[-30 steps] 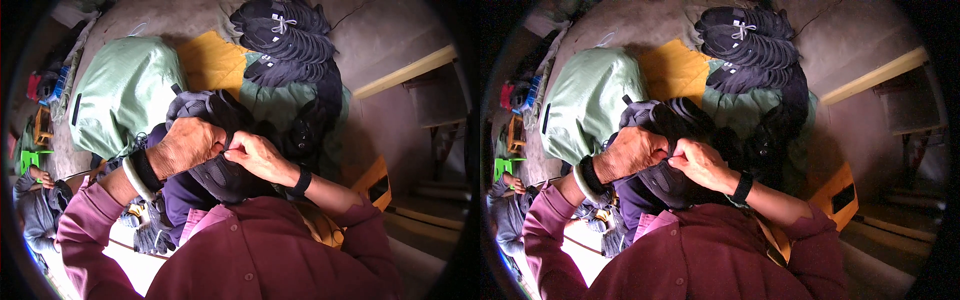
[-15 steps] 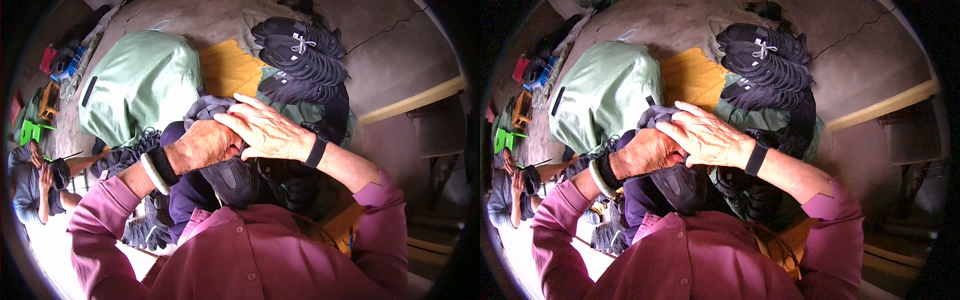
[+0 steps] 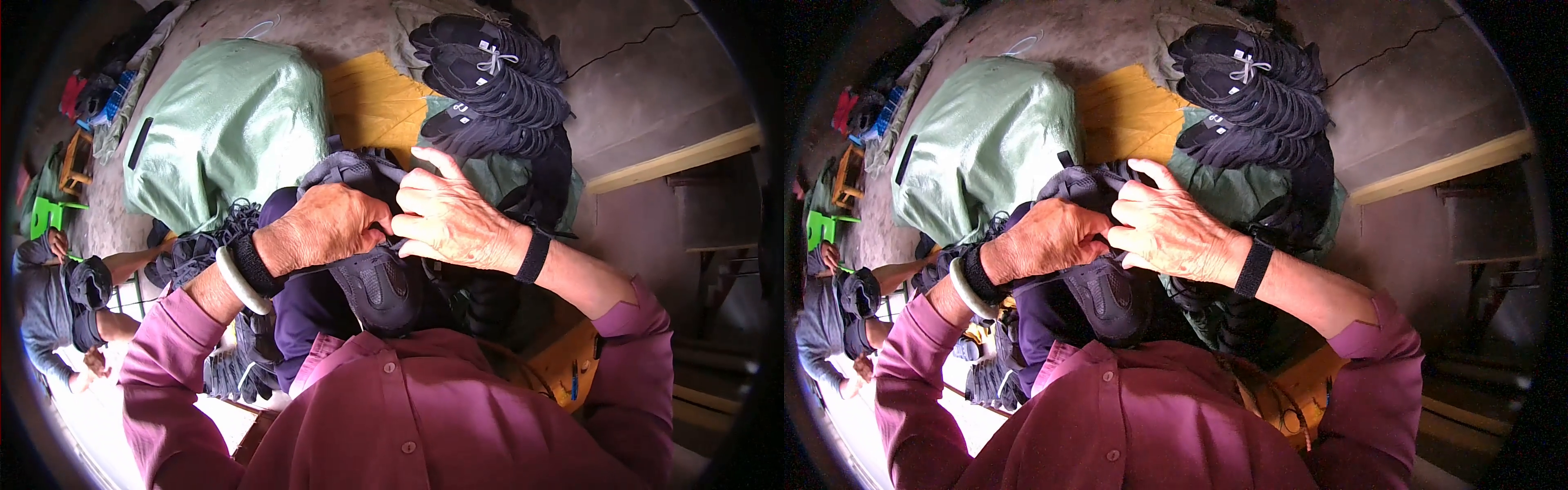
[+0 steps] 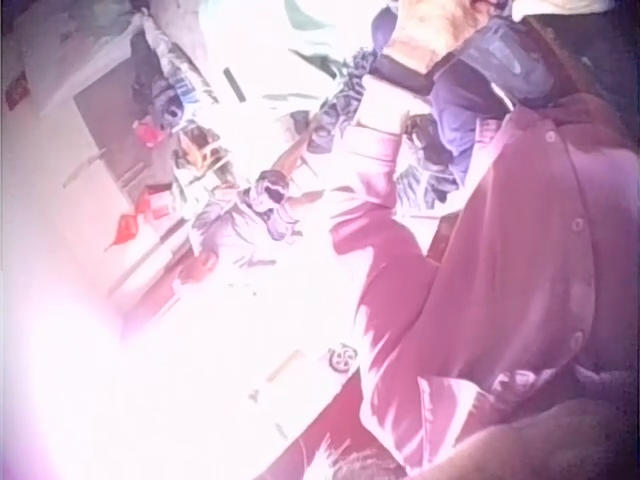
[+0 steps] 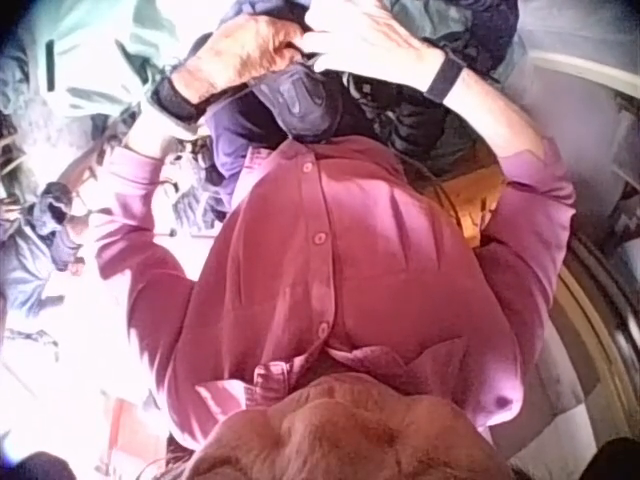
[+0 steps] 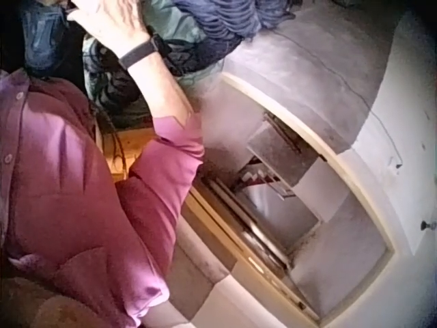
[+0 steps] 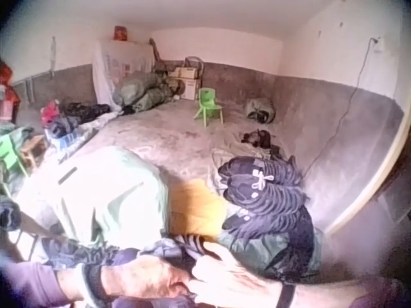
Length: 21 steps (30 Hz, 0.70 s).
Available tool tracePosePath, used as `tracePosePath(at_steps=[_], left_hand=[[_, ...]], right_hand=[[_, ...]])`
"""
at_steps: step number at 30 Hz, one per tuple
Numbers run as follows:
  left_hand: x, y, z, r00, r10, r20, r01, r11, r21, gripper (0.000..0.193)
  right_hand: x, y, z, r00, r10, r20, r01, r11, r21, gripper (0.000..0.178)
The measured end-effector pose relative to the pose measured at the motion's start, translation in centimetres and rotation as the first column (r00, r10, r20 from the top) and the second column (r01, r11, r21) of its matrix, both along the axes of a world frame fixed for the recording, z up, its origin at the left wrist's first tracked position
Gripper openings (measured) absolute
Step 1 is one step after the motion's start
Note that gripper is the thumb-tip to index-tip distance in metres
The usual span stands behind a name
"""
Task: Lacing black athletic shoes in a workshop environment.
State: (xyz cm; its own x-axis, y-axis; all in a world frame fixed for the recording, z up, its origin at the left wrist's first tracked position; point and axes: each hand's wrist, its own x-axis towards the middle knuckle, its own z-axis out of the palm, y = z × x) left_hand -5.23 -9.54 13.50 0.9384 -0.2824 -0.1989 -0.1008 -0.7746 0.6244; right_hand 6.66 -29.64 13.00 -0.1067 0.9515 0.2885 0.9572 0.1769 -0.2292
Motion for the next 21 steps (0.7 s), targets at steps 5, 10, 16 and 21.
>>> tracePosePath(at_steps=[5, 10, 16, 21], left_hand=[[0.4, -0.2, 0.1, 0.999, -0.007, -0.051, 0.01, 0.999, 0.053, 0.018], [1.0, -0.6, 0.3, 0.996, -0.002, -0.089, 0.008, 0.998, 0.069, 0.019], [1.7, -1.1, 0.5, 0.982, 0.046, -0.181, -0.02, 0.989, 0.148, 0.022], [2.4, -0.9, 0.2, 0.977, 0.033, -0.209, -0.003, 0.99, 0.14, 0.026]], right_hand=[[-0.4, 0.0, -0.4, 1.0, -0.016, -0.017, 0.017, 1.0, 0.019, 0.023], [-0.8, -0.1, -0.3, 0.999, -0.049, -0.015, 0.049, 0.998, 0.027, 0.017], [-0.7, 0.2, -0.5, 0.998, -0.039, -0.054, 0.039, 0.999, 0.002, 0.017], [-0.7, 0.3, -0.5, 0.998, -0.037, -0.046, 0.037, 0.999, 0.0, 0.017]])
